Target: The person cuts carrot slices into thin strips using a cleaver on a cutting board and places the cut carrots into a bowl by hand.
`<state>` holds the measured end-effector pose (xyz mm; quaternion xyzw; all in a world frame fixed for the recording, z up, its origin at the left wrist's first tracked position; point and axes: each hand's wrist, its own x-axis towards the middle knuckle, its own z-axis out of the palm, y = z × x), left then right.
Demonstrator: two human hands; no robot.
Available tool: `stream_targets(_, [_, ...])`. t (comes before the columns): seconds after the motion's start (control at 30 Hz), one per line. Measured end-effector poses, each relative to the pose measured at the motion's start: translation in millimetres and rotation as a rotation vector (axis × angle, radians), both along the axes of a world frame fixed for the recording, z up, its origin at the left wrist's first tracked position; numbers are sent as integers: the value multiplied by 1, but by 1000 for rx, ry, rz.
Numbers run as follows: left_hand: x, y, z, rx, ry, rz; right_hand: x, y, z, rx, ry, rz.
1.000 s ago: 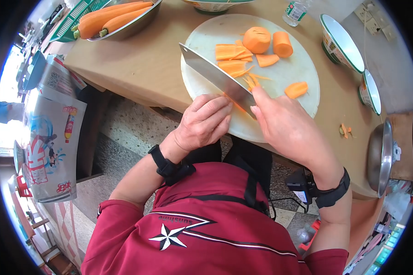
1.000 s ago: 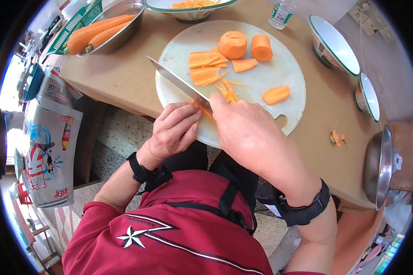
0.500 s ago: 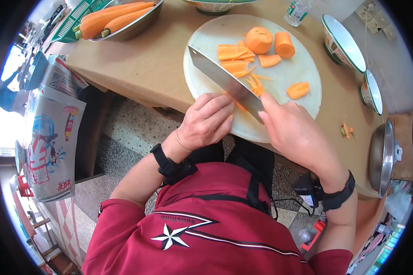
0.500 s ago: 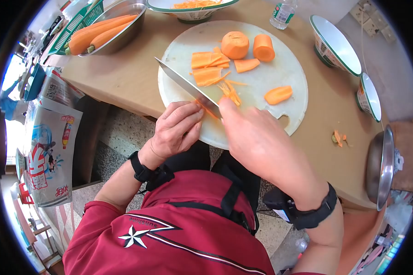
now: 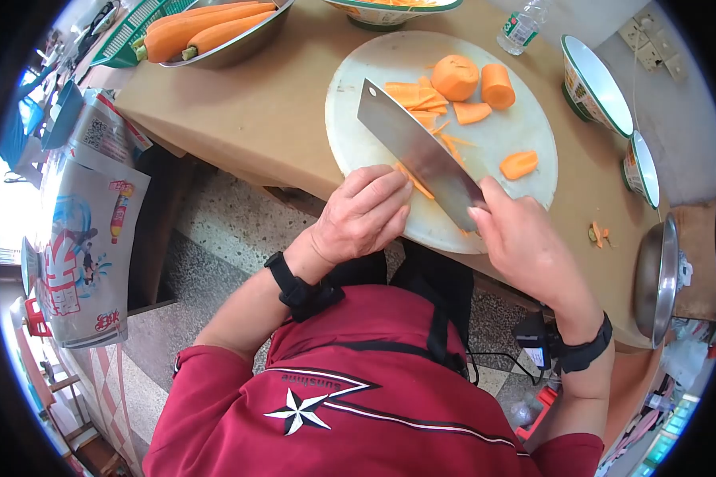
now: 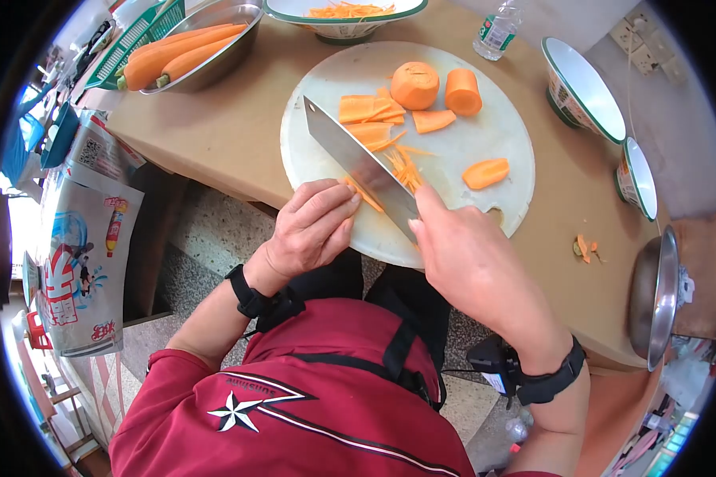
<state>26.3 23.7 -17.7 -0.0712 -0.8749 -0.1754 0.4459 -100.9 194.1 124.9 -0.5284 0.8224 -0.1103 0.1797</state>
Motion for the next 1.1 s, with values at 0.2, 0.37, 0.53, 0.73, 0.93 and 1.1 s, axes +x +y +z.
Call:
stream_targets(0.2, [0,-1,-1,-19,5,1,6,14,3,-59,-26,-18])
stream_targets(0.37, [0,0,0,-10,10,-1,6,18,5,-122,-39,-9])
stream_targets(0.53, [-1,-1,0,3,17,-16,6,18,4,-75,-30,11])
stream_targets(0.73, [-1,0,0,4,30,-12,6,17,8,-20,-2,20])
stream_targets(0.93, [-1,1,2,6,24,-9,10,16,9,-27,13,46])
stream_targets(1.1, [0,1,2,17,13,-4,13,16,3,1,-28,-3])
